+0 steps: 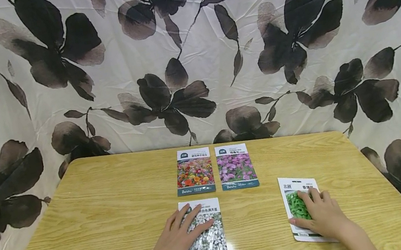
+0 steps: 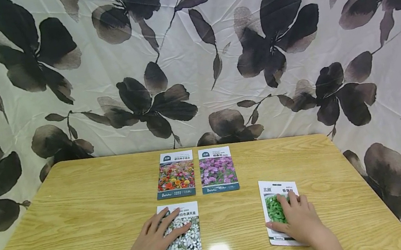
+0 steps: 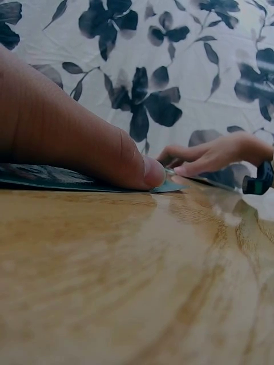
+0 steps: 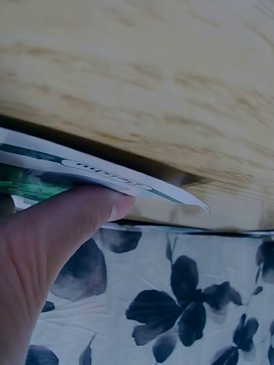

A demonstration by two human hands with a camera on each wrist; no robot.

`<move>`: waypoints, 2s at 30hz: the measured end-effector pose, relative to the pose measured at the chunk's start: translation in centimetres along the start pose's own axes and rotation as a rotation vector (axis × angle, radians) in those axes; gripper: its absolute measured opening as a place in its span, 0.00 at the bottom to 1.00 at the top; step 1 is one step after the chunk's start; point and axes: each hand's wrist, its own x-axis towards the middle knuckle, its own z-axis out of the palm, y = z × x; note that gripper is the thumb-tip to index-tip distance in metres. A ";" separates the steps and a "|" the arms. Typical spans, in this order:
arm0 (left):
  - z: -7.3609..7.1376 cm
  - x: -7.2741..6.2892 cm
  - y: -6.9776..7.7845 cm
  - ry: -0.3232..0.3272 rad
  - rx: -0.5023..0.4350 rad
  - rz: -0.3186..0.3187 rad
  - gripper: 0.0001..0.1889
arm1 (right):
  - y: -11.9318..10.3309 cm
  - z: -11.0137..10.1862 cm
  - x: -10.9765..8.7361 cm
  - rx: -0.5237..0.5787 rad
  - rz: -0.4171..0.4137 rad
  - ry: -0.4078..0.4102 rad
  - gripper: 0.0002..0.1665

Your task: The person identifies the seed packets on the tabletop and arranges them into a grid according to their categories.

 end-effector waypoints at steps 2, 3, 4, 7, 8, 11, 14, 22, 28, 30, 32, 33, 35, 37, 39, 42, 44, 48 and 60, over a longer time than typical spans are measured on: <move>0.0 0.0 0.0 0.000 -0.004 0.001 0.54 | -0.3 -0.2 0.0 -0.007 -0.001 -0.003 0.49; -0.1 0.0 0.0 -0.001 -0.008 0.000 0.54 | -0.4 -0.2 0.0 -0.009 -0.002 -0.006 0.50; -0.1 0.0 0.0 -0.002 -0.011 0.000 0.54 | -0.5 -0.3 0.0 -0.013 -0.001 -0.011 0.50; -0.2 -0.1 0.0 -0.003 -0.018 0.000 0.53 | -0.9 -0.6 -0.1 -0.019 0.000 -0.026 0.51; -0.2 -0.1 0.1 -0.005 -0.021 -0.002 0.53 | -1.1 -0.7 -0.1 -0.021 0.000 -0.029 0.51; -0.2 0.0 0.1 -0.009 -0.021 -0.005 0.54 | -1.2 -0.6 0.0 -0.032 -0.007 -0.031 0.51; -0.3 0.0 0.1 -0.010 -0.020 -0.005 0.54 | -1.4 -0.6 0.1 -0.044 -0.016 -0.039 0.51; -0.3 -0.1 0.1 -0.014 -0.026 -0.006 0.54 | -2.0 -0.7 -0.2 -0.020 -0.018 -0.066 0.50; -0.2 0.0 0.1 -0.017 -0.024 -0.010 0.54 | -2.5 -0.8 -0.3 -0.008 -0.011 -0.077 0.50; -0.2 0.0 0.1 -0.017 -0.027 -0.007 0.54 | -2.6 -0.8 -0.4 -0.013 -0.008 -0.078 0.51; -0.2 0.0 0.1 -0.015 -0.028 -0.004 0.54 | -2.8 -0.8 -0.5 -0.022 -0.013 -0.078 0.51; -0.2 0.0 0.1 -0.014 -0.027 -0.003 0.54 | -2.9 -0.8 -0.5 -0.026 -0.013 -0.078 0.52; -0.2 0.0 0.1 -0.011 -0.022 -0.001 0.54 | -3.1 -0.8 -0.5 -0.035 -0.019 -0.075 0.52; -0.3 0.0 0.1 -0.009 -0.020 -0.002 0.54 | -3.2 -0.8 -0.5 -0.036 -0.022 -0.076 0.52; -0.3 0.0 0.1 -0.009 -0.021 -0.002 0.54 | -3.4 -0.9 -0.5 -0.038 -0.023 -0.078 0.52; -0.3 0.0 0.1 -0.008 -0.026 -0.001 0.54 | -3.6 -0.9 -0.5 -0.047 -0.029 -0.079 0.52; -0.3 0.0 0.1 -0.002 -0.022 0.005 0.54 | -3.8 -0.8 -0.5 -0.058 -0.036 -0.078 0.52; -0.3 0.0 0.1 0.008 -0.017 0.019 0.54 | -4.1 -0.8 -0.4 -0.070 -0.046 -0.078 0.51; -0.3 -0.1 0.1 -0.007 -0.025 0.014 0.53 | -5.5 -0.7 -0.4 -0.074 -0.071 -0.083 0.50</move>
